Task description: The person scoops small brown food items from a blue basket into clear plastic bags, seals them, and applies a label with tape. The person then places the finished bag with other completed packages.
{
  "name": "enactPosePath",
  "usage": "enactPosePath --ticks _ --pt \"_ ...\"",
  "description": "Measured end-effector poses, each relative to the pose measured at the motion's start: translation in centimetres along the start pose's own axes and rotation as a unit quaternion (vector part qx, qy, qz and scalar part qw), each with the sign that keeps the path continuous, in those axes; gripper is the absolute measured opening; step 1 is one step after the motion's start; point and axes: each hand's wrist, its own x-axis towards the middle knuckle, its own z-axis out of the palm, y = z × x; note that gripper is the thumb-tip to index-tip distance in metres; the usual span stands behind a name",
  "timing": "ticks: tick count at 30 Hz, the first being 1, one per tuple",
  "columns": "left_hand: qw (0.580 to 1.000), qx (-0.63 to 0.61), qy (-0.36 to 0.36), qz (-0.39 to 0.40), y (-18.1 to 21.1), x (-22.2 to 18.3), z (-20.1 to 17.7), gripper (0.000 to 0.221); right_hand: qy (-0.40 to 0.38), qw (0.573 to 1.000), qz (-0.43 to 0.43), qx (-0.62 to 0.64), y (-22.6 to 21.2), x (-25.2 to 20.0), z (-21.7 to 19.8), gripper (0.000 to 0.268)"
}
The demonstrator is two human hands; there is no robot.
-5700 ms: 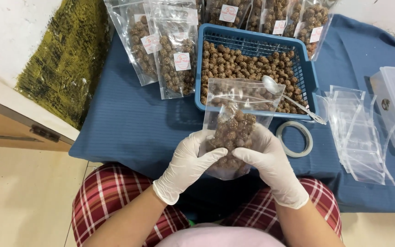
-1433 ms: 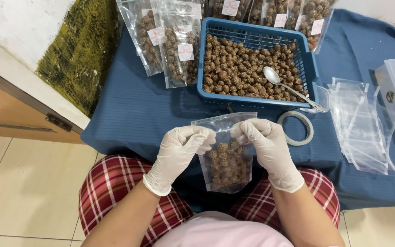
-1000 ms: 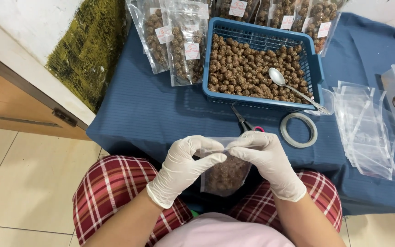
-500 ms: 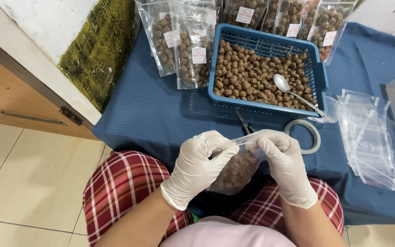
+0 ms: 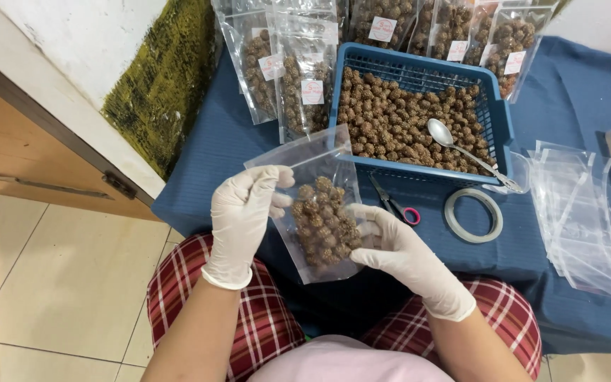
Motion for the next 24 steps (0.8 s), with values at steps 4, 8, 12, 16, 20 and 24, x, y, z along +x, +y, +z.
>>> enactPosePath --ticks 4,8,12,16,20,24 --pt "0.998 -0.049 -0.027 0.012 -1.8 1.1 -1.1 0.038 0.006 0.999 -0.034 -0.002 -0.2 2.2 1.2 0.062" --pt "0.99 -0.049 -0.076 -0.109 -2.8 -0.7 0.1 0.075 0.001 0.998 -0.044 0.034 -2.6 2.6 3.2 0.057" --pt "0.981 -0.05 -0.021 -0.184 -2.5 -3.1 3.1 0.045 -0.007 0.999 -0.009 0.044 -3.0 2.7 4.4 0.068" --pt "0.964 -0.05 -0.015 -0.261 -2.3 -3.8 2.7 0.076 0.019 0.999 0.031 0.021 -4.2 2.5 4.6 0.06" --pt "0.945 0.035 -0.195 -0.261 -5.2 -3.8 -0.7 0.042 0.019 0.999 0.05 -0.004 -4.7 3.5 3.7 0.049" --pt "0.964 0.152 -0.146 -0.161 -4.2 -3.6 -2.2 0.035 0.05 0.961 0.085 -0.259 -4.3 5.9 3.6 0.086"
